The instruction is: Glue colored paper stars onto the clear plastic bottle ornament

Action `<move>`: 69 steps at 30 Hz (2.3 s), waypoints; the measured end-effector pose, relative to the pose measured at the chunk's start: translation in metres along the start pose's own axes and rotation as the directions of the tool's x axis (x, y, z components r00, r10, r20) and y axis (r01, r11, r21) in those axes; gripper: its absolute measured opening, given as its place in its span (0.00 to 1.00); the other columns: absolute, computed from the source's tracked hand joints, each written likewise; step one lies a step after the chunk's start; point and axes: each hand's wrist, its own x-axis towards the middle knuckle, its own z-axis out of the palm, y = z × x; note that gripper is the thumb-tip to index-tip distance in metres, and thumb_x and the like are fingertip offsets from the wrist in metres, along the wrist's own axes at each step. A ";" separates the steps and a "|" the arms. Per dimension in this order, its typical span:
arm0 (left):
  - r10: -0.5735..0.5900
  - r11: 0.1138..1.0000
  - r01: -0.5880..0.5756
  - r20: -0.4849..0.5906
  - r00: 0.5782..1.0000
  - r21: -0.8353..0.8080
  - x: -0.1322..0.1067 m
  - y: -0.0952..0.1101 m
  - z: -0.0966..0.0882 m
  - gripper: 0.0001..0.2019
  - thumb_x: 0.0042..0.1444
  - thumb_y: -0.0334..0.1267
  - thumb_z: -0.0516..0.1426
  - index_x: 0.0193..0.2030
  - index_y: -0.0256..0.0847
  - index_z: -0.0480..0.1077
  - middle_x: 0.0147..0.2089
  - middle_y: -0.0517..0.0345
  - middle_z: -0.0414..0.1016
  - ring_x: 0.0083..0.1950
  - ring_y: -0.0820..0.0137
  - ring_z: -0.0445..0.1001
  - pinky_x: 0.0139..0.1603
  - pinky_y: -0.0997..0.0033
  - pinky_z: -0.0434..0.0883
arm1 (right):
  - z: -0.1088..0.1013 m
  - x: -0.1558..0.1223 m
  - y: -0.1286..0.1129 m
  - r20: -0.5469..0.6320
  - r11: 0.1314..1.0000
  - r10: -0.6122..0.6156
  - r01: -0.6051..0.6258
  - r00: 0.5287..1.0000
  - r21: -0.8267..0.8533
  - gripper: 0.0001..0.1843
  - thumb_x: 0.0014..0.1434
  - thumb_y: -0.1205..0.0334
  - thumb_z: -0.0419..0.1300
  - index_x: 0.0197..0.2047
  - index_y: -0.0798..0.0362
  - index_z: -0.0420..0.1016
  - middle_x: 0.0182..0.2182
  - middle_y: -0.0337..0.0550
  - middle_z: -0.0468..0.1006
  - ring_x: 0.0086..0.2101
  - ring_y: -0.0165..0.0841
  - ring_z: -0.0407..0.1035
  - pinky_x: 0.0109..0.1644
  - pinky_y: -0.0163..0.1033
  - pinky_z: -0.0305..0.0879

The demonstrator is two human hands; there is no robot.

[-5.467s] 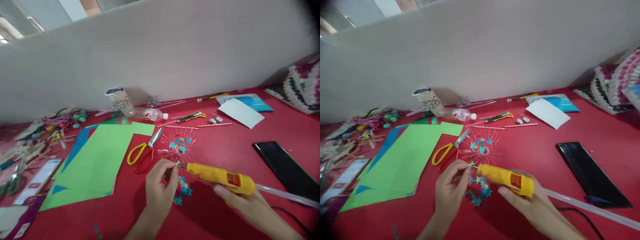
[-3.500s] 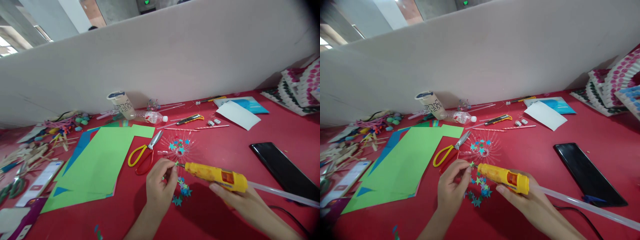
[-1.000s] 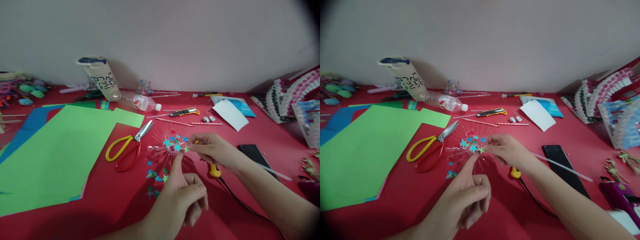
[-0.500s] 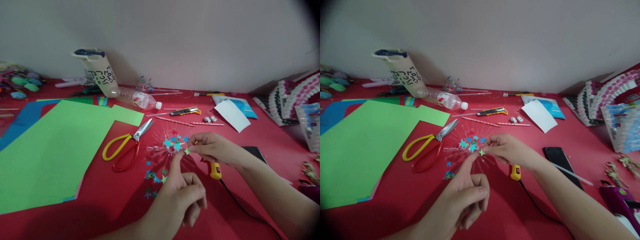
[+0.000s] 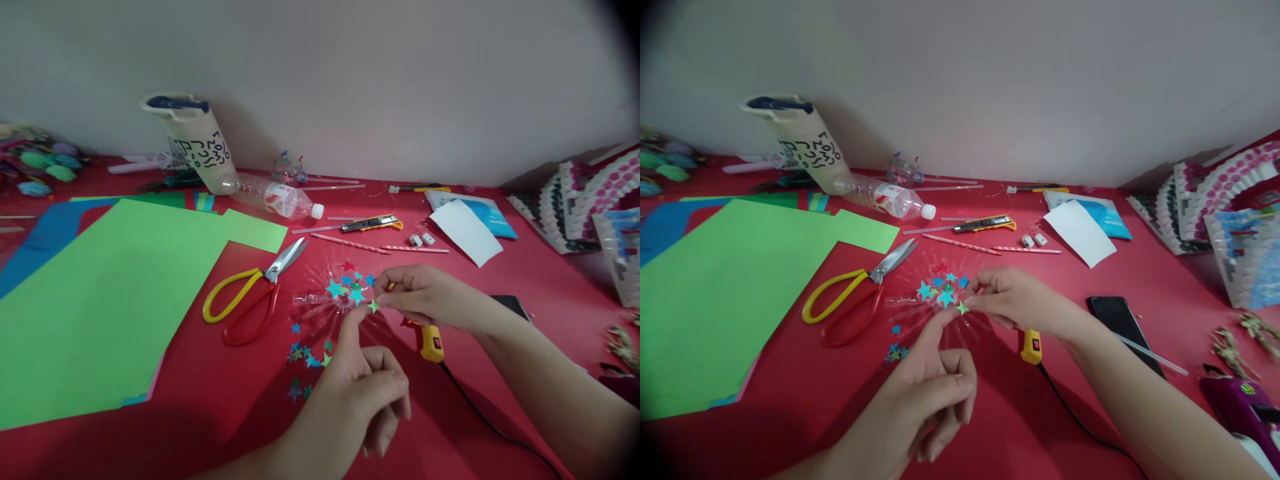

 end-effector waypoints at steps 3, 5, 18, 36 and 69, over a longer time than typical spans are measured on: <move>-0.003 1.000 0.003 0.002 1.000 0.010 0.000 0.001 0.000 0.35 0.53 0.28 0.50 0.65 0.50 0.38 0.25 0.69 0.66 0.13 0.83 0.55 0.11 0.83 0.50 | 0.000 0.000 0.000 -0.002 1.000 0.002 -0.002 1.000 -0.018 0.10 0.56 0.53 0.57 0.36 0.52 0.67 0.14 0.27 0.58 0.13 0.21 0.50 0.15 0.27 0.43; -0.006 1.000 0.006 -0.003 1.000 0.015 -0.001 0.001 0.000 0.35 0.53 0.28 0.50 0.65 0.49 0.39 0.25 0.69 0.65 0.13 0.83 0.55 0.12 0.83 0.50 | 0.001 0.000 0.000 -0.012 0.999 0.005 -0.006 1.000 -0.037 0.10 0.56 0.53 0.57 0.36 0.52 0.67 0.15 0.28 0.59 0.14 0.21 0.51 0.16 0.27 0.44; 0.008 0.999 -0.007 -0.038 0.999 0.034 -0.001 0.001 -0.001 0.32 0.54 0.29 0.51 0.63 0.51 0.44 0.25 0.69 0.65 0.14 0.82 0.54 0.13 0.82 0.49 | 0.004 -0.005 -0.010 -0.118 0.968 -0.074 0.043 0.990 -0.247 0.08 0.58 0.55 0.55 0.34 0.51 0.69 0.20 0.32 0.65 0.19 0.24 0.59 0.22 0.29 0.56; 0.029 0.998 -0.025 -0.082 0.996 0.053 0.001 0.002 -0.004 0.28 0.54 0.29 0.50 0.61 0.51 0.50 0.25 0.69 0.65 0.15 0.82 0.54 0.13 0.81 0.48 | -0.001 -0.011 -0.006 -0.076 0.870 -0.241 0.181 0.968 -0.458 0.06 0.59 0.59 0.55 0.35 0.50 0.71 0.23 0.34 0.71 0.22 0.25 0.62 0.27 0.30 0.57; 0.074 0.987 -0.057 -0.107 0.991 0.151 0.005 -0.006 -0.003 0.22 0.55 0.31 0.50 0.56 0.47 0.51 0.25 0.70 0.65 0.14 0.83 0.54 0.14 0.81 0.47 | 0.026 -0.024 -0.005 -0.199 0.741 -0.338 0.130 0.920 -0.658 0.09 0.60 0.64 0.51 0.41 0.49 0.71 0.23 0.36 0.71 0.21 0.26 0.59 0.28 0.32 0.52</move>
